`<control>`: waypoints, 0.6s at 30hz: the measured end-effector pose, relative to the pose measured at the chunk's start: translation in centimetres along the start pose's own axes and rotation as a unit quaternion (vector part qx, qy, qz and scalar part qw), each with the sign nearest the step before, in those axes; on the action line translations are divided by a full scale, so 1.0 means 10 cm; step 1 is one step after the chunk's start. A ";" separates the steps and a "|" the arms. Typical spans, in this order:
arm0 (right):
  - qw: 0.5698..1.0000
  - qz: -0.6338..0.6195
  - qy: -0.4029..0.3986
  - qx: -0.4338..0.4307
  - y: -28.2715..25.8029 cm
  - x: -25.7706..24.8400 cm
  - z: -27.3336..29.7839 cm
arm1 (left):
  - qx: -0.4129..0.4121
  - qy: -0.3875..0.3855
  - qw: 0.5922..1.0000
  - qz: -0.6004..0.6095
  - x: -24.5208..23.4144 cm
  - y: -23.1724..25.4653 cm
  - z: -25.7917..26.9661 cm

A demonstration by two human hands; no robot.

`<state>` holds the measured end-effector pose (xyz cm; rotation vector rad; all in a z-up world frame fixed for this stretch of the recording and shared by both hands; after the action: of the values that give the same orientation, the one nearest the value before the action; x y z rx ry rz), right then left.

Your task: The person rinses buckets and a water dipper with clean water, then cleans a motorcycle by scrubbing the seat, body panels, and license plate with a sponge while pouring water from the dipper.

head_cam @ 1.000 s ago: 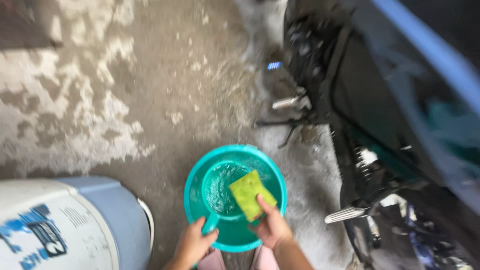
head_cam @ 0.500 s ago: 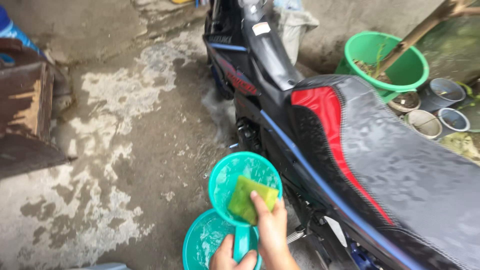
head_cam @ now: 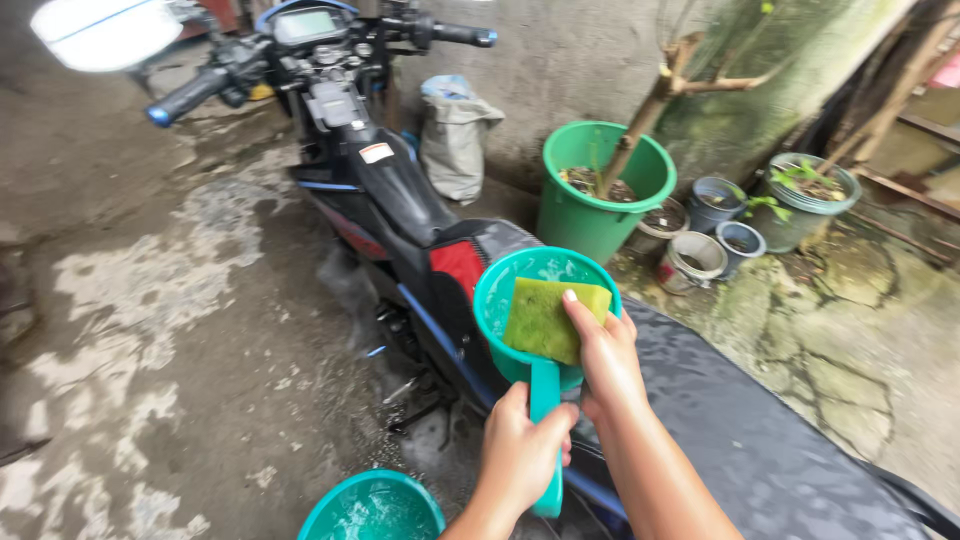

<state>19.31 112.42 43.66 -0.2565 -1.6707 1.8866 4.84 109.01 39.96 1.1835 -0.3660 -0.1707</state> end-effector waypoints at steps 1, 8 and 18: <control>0.999 0.044 0.025 -0.004 -0.01 -0.18 -0.11 | -0.002 -0.010 1.000 -0.002 0.16 -0.05 -0.08; 0.974 0.207 0.059 0.065 0.24 -0.92 -0.68 | 0.017 -0.001 0.996 -0.091 0.73 -0.15 -0.33; 0.928 0.360 0.041 -0.089 -0.29 -0.62 -0.62 | 0.463 -0.135 0.797 -0.362 0.70 1.31 -0.49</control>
<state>28.37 114.28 43.72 -1.1399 -1.8387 2.1674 12.35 115.95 51.80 2.2628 -0.2154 -0.9203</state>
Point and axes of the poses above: each hand's wrist, its own z-axis away from the middle knuckle, its own x-axis out of the palm, y = z × x, the point moved 8 cm from there along -z, towards the middle knuckle, and after that the axes turned 3 degrees about -y, right-handed, at the moved point
